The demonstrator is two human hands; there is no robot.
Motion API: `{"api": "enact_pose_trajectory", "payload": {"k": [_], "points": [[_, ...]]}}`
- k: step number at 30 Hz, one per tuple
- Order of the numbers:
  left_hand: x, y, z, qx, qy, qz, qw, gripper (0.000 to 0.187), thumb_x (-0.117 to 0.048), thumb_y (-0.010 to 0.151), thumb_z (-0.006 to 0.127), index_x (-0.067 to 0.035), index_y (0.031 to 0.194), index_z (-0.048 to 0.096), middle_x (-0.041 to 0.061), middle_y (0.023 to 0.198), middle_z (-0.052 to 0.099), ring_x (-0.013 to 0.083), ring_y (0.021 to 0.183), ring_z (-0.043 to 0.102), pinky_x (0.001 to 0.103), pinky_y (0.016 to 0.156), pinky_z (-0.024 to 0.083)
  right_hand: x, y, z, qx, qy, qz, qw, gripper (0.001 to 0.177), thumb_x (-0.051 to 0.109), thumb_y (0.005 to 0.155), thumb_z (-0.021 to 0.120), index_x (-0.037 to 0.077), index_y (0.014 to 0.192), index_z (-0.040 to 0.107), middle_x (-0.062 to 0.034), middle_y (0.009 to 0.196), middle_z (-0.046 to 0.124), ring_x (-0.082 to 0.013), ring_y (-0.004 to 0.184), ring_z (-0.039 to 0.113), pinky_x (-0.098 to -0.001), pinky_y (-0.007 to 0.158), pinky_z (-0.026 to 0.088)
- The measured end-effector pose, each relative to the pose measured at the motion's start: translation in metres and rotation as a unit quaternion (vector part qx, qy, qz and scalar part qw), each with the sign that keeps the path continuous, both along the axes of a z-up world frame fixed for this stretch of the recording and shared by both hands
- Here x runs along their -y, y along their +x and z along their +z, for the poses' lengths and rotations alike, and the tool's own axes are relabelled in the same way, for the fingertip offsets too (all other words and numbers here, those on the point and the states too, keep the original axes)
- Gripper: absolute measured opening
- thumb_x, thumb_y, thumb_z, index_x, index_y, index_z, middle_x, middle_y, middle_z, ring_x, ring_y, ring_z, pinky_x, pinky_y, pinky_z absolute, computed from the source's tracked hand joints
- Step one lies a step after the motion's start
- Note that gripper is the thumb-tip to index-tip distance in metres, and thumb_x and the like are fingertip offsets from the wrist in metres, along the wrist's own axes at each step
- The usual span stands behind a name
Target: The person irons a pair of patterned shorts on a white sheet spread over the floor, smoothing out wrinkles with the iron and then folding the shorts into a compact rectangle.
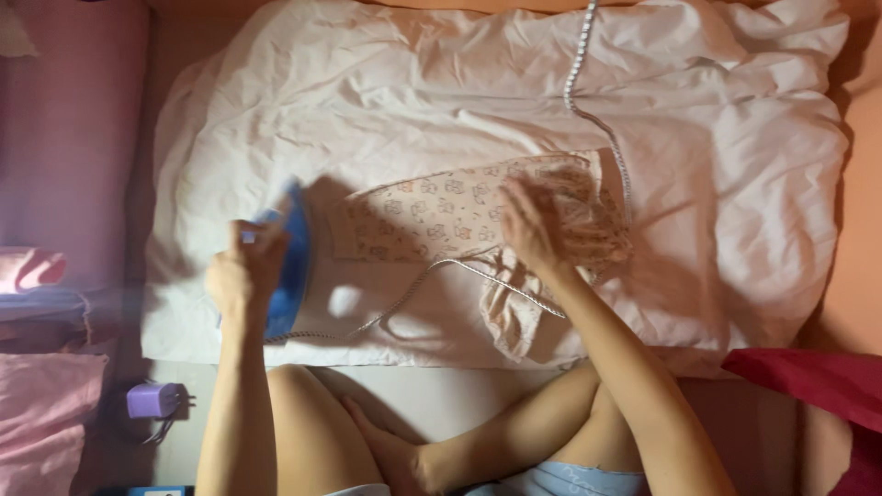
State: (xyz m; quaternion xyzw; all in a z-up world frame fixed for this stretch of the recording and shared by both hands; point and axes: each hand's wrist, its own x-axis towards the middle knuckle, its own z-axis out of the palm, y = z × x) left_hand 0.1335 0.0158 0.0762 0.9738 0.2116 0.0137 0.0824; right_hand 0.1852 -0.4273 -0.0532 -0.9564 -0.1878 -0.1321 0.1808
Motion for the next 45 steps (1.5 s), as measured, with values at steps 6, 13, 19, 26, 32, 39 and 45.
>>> {"api": "enact_pose_trajectory", "payload": {"k": [6,13,19,26,32,39,45], "points": [[-0.035,0.006,0.015,0.337,-0.205,0.114,0.912,0.037,-0.035,0.099,0.079,-0.001,0.11,0.068,0.009,0.076,0.075,0.02,0.067,0.075,0.033,0.065,0.06,-0.028,0.015,-0.024,-0.159,-0.152,0.007,0.976,0.076,0.057,0.105,0.031,0.009,0.164,0.019,-0.0105,0.172,0.002,-0.0314,0.158,0.005,-0.0566,0.125,0.012],[-0.062,0.012,-0.022,0.52,-0.132,0.102,0.838,0.034,-0.028,0.099,0.078,0.003,0.11,0.071,0.011,0.085,0.076,0.0203,0.071,0.073,0.035,0.069,0.06,-0.024,0.015,-0.029,-0.133,-0.147,0.007,0.98,0.083,0.065,0.103,0.022,0.009,0.164,0.014,-0.0114,0.173,0.001,-0.0342,0.159,0.004,-0.0559,0.126,0.007],[-0.071,-0.023,-0.072,0.549,-0.206,0.112,0.803,0.051,-0.043,0.096,0.067,0.002,0.119,0.06,0.01,0.086,0.067,0.0194,0.067,0.065,0.032,0.063,0.055,-0.02,0.018,-0.019,-0.154,-0.121,0.028,0.98,0.085,0.063,0.102,0.02,0.006,0.165,0.015,-0.0143,0.171,0.004,-0.0337,0.157,0.005,-0.0566,0.124,0.009],[-0.085,-0.083,-0.109,0.519,-0.344,0.029,0.782,0.055,-0.041,0.107,0.066,0.001,0.136,0.045,0.012,0.105,0.067,0.0179,0.095,0.069,0.031,0.084,0.059,0.017,-0.002,0.004,-0.041,-0.01,-0.043,0.998,0.059,0.04,0.108,0.05,0.008,0.157,0.038,-0.0158,0.173,0.025,-0.0297,0.162,0.022,-0.0533,0.134,0.016],[-0.089,-0.113,-0.085,0.415,-0.323,0.064,0.848,0.046,-0.025,0.105,0.072,-0.002,0.14,0.052,0.011,0.121,0.069,0.0238,0.109,0.068,0.038,0.098,0.057,0.109,-0.024,0.007,-0.114,-0.032,-0.232,0.966,0.068,0.035,0.108,0.062,-0.004,0.156,0.035,-0.0365,0.157,0.036,-0.0523,0.147,0.034,-0.0582,0.122,0.024],[-0.039,-0.143,-0.047,0.551,-0.119,0.002,0.826,0.056,-0.049,0.1,0.065,-0.006,0.131,0.049,0.005,0.12,0.048,0.0179,0.107,0.051,0.036,0.084,0.045,0.128,-0.051,-0.01,-0.236,0.008,-0.253,0.938,0.088,0.038,0.089,0.062,-0.009,0.157,0.029,-0.0389,0.15,0.041,-0.05,0.138,0.044,-0.0527,0.117,0.035],[0.134,-0.094,-0.042,0.291,-0.26,-0.286,0.875,0.026,-0.008,0.094,0.067,-0.01,0.12,0.071,0.013,0.122,0.072,0.032,0.119,0.063,0.044,0.103,0.05,0.134,-0.031,-0.011,-0.381,-0.068,-0.284,0.877,0.093,0.056,0.093,0.075,-0.015,0.145,0.044,-0.0385,0.148,0.049,-0.0468,0.135,0.054,-0.0493,0.112,0.047]]}}
